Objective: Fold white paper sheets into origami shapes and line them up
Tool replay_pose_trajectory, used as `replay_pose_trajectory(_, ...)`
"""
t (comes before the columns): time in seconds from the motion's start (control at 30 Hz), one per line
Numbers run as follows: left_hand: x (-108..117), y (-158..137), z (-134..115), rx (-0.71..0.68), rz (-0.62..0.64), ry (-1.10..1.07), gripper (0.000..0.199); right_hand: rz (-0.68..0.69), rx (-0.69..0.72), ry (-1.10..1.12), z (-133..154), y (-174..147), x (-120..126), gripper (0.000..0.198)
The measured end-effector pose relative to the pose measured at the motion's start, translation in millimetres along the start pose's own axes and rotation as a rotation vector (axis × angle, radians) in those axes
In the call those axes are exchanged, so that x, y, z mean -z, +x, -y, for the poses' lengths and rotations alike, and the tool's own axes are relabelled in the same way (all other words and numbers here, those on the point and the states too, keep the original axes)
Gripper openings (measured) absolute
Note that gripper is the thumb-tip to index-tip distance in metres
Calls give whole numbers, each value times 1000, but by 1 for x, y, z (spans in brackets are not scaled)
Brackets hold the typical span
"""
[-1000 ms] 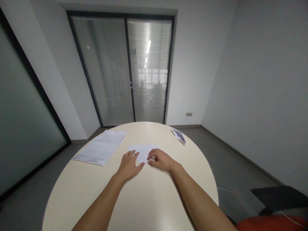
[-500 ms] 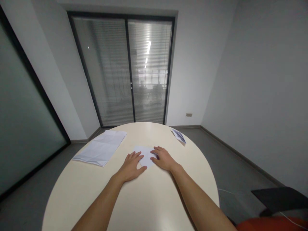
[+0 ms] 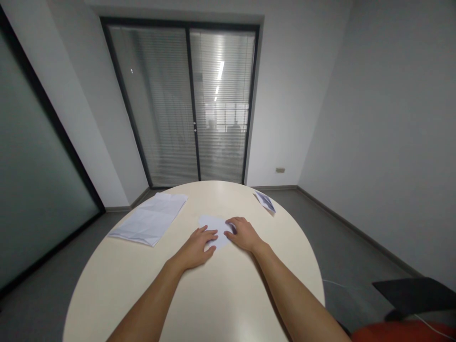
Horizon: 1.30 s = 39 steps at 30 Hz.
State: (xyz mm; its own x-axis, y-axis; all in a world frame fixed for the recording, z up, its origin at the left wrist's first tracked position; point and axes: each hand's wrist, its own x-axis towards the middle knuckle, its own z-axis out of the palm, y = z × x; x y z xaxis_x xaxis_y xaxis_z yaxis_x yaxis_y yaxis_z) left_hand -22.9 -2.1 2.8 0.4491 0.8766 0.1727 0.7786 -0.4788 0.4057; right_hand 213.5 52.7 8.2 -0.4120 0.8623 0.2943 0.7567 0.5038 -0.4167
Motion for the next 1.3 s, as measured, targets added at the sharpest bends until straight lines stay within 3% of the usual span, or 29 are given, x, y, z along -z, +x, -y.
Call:
replay_pose_trajectory(0.2, 6, 1, -8, -37, -53, 2, 34, -27, -59, -44, 4, 1, 3, 37)
replay_pose_trajectory(0.4, 8, 3, -10, 39, -106, 117, 27, 4, -96, 28, 8, 2, 5, 27)
replay_pose_trajectory(0.7, -1, 3, 4, 126, -128, 267, 40, 143, 154, 256, 13, -2, 1, 25)
replay_pose_trajectory(0.97, -5, 3, 12, 18, -81, 106, 41, -34, 227, 201, 6, 0, -1, 35)
replay_pose_trajectory(1.1, -5, 3, 13, -30, -60, 45, 43, 38, 254, 185, -1, 0, -7, 35)
replay_pose_trajectory(1.3, 5, 1, -5, -30, -106, 165, 37, 125, 201, 213, -7, -1, -11, 37)
